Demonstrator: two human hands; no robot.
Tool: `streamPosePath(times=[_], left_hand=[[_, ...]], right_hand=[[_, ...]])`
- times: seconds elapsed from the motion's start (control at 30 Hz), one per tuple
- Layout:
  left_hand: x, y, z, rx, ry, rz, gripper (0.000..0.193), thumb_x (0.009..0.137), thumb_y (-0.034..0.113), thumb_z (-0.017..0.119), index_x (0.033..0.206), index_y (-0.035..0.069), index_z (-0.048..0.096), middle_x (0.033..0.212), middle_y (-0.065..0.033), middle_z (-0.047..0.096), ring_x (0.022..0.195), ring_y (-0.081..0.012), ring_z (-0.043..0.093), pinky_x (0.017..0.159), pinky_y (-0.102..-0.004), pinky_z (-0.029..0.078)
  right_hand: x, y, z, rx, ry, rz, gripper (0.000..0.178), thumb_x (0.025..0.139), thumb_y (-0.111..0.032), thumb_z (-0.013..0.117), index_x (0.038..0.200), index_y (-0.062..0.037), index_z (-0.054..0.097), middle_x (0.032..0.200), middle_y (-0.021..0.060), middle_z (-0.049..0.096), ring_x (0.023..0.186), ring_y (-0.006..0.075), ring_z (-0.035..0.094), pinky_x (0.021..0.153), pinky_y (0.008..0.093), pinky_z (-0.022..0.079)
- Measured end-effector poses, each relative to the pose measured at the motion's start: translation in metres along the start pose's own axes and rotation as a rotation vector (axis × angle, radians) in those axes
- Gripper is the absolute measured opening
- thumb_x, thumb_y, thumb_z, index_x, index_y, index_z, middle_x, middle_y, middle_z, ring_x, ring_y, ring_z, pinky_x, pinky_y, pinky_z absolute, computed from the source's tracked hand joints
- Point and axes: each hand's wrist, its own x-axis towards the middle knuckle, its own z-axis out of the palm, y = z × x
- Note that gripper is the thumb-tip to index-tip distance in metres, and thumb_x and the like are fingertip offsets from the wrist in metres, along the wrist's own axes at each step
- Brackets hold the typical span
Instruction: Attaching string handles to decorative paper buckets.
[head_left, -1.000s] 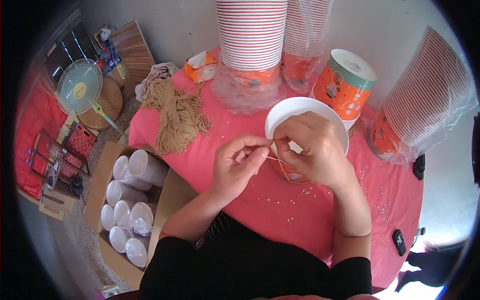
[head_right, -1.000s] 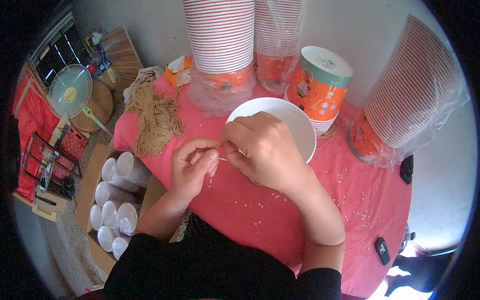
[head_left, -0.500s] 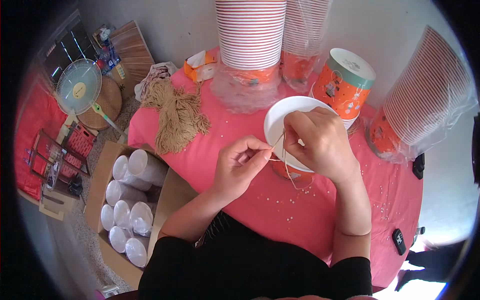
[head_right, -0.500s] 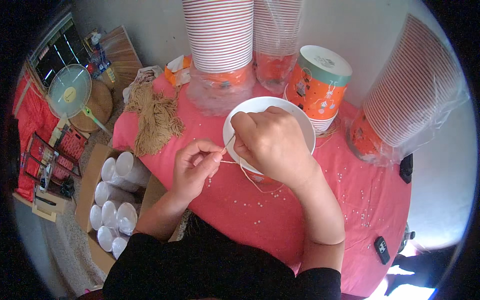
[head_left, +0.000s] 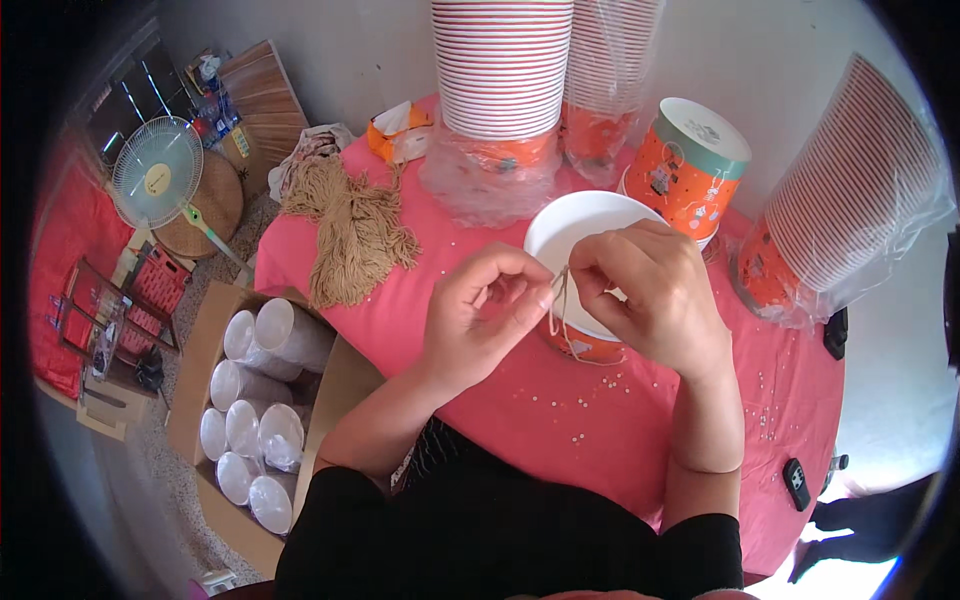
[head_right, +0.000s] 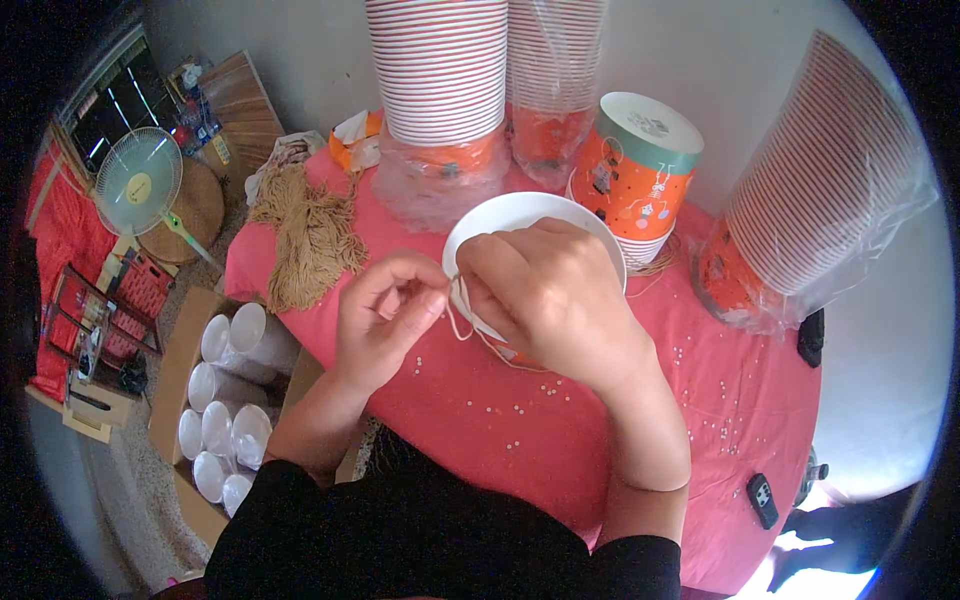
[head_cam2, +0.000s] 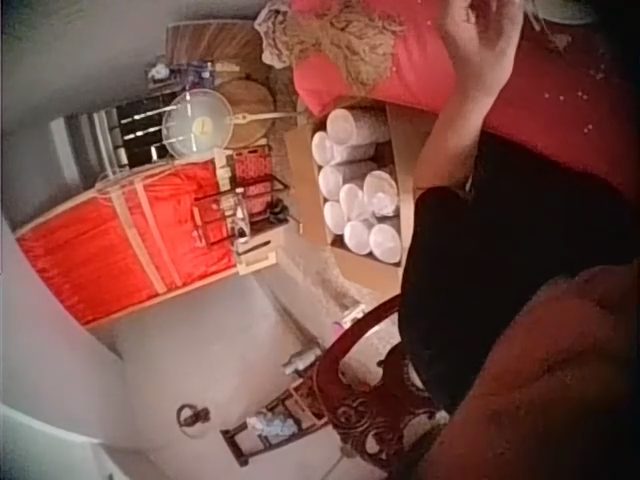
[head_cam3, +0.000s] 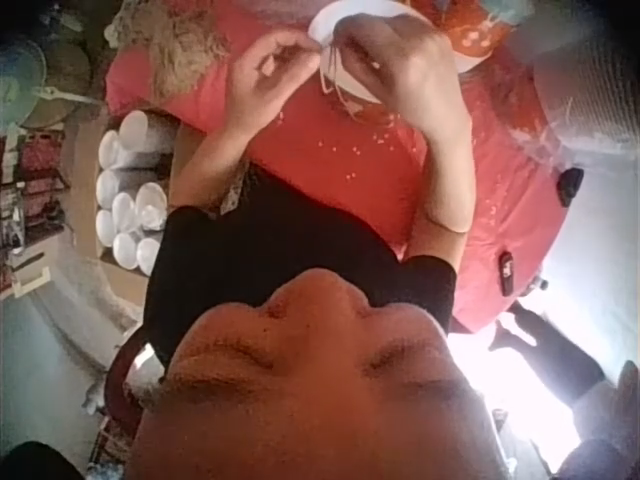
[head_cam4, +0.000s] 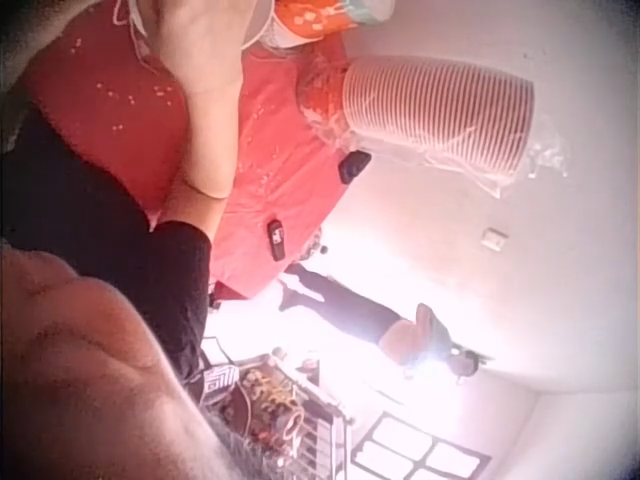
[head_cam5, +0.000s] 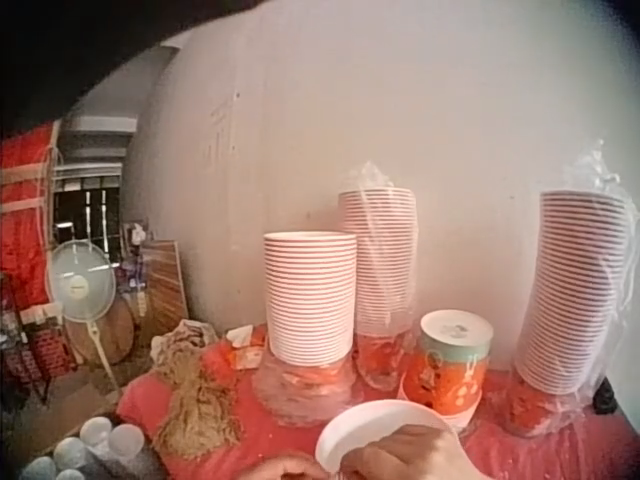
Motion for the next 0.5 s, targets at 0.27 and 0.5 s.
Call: streamPosePath(times=[0.27,0.5], left_hand=[[0.0044,0.0075,0.0036,-0.125,-0.025,-0.113,0.015,0.090,0.004,0.066,0.104,0.000,0.062,0.092,-0.0018,0.065,0.083,-0.0057,0.059,0.073,-0.0213,0.047],[0.0036,0.0002,-0.0018,-0.353,-0.035,-0.198,0.010,0.093,0.003,0.061,0.103,0.000,0.062,0.090,-0.0012,0.063,0.081,-0.0057,0.059,0.071,-0.0207,0.048]], right_hand=[[0.0016,-0.0044,-0.0024,0.055,-0.007,0.013,0.019,0.070,0.000,0.072,0.087,-0.0045,0.064,0.071,0.0068,0.063,0.062,0.0255,0.062,0.059,0.0369,0.048],[0.0000,-0.0039,-0.0007,0.182,-0.124,0.163,0.013,0.076,-0.012,0.070,0.087,-0.0062,0.065,0.067,0.0110,0.064,0.061,0.0291,0.064,0.055,0.0400,0.048]])
